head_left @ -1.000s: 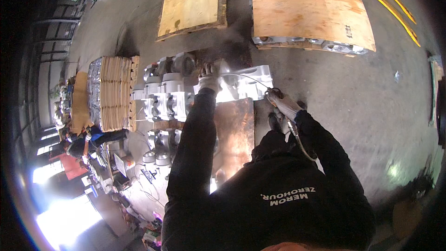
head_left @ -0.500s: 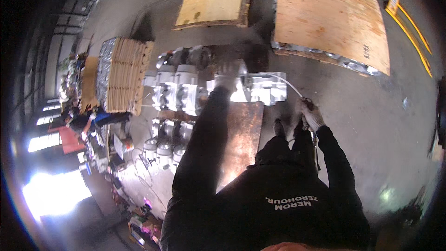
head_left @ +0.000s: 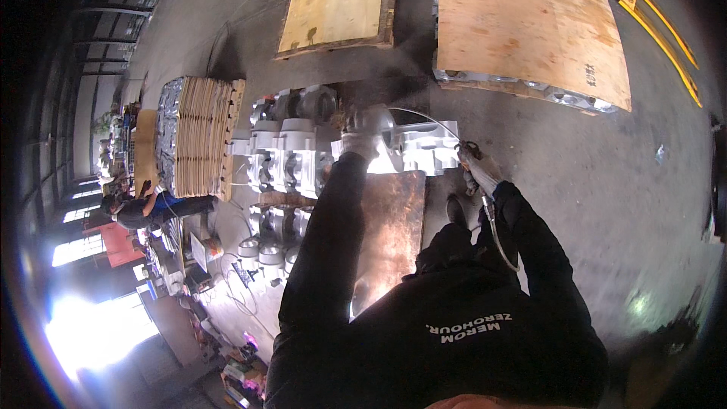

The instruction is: The person uses a handheld spray tool to clean the surface of multiple metal castings arranged on a wooden pallet. They systematically move from one casting to the next, spraying each one and then placing it back in position.

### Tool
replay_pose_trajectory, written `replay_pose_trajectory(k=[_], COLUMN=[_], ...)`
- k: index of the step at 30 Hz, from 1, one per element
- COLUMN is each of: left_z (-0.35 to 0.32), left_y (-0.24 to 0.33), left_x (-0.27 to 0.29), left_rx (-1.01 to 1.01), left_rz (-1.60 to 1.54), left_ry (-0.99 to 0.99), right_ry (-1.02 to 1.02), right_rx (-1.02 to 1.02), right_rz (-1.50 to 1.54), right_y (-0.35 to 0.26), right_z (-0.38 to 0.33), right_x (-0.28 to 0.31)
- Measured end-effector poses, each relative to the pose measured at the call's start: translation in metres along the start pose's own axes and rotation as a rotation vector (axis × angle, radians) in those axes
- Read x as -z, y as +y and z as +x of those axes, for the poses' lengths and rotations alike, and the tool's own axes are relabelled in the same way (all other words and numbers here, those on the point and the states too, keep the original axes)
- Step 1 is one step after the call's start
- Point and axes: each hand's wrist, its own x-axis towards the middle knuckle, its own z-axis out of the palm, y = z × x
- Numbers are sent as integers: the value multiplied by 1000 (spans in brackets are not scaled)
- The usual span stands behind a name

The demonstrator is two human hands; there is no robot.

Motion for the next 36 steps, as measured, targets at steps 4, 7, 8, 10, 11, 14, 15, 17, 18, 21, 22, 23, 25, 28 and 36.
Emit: replay_pose_trajectory(k=[4,7,8,10,11,14,15,17,18,21,22,23,25,28,36], left_z=[1,-2,-1,2,5,10,12,17,18,18,14,14,16,17,20], left_y=[4,2,6,7,1,-13,-15,-13,-13,-4,-14,-16,-16,-14,-21], left_x=[1,6,7,6,-1,-26,-36,-39,-39,-26,-36,-38,-38,-36,-39], left_rx=[58,-12,14,9,-16,-21,-41,-23,-26,-29,-11,-12,-20,-21,-31], left_rz=[-5,-49,-25,21,36,-38,-68,35,33,1,4,7,4,-4,18], left_ry=[-47,-43,-48,-22,4,97,139,91,84,73,76,88,99,98,107], right_ry=[-134,-131,-155,-114,-96,-116,-126,-77,-80,-73,-100,-104,-100,-86,-151], right_rx=[-16,22,-24,-4,3,27,29,106,155,244,88,-62,-67,-68,-110], right_rz=[-27,-95,-53,-56,-60,-31,-37,-127,-179,-12,-22,-30,-56,-57,-105], right_y=[3,-2,-10,-13,-18,-16,-10,8,18,58,41,29,39,36,34], right_z=[36,36,33,32,25,6,2,-2,-5,11,-2,-11,3,3,34], right_x=[-11,12,20,5,-7,5,13,25,28,32,25,24,19,17,2])
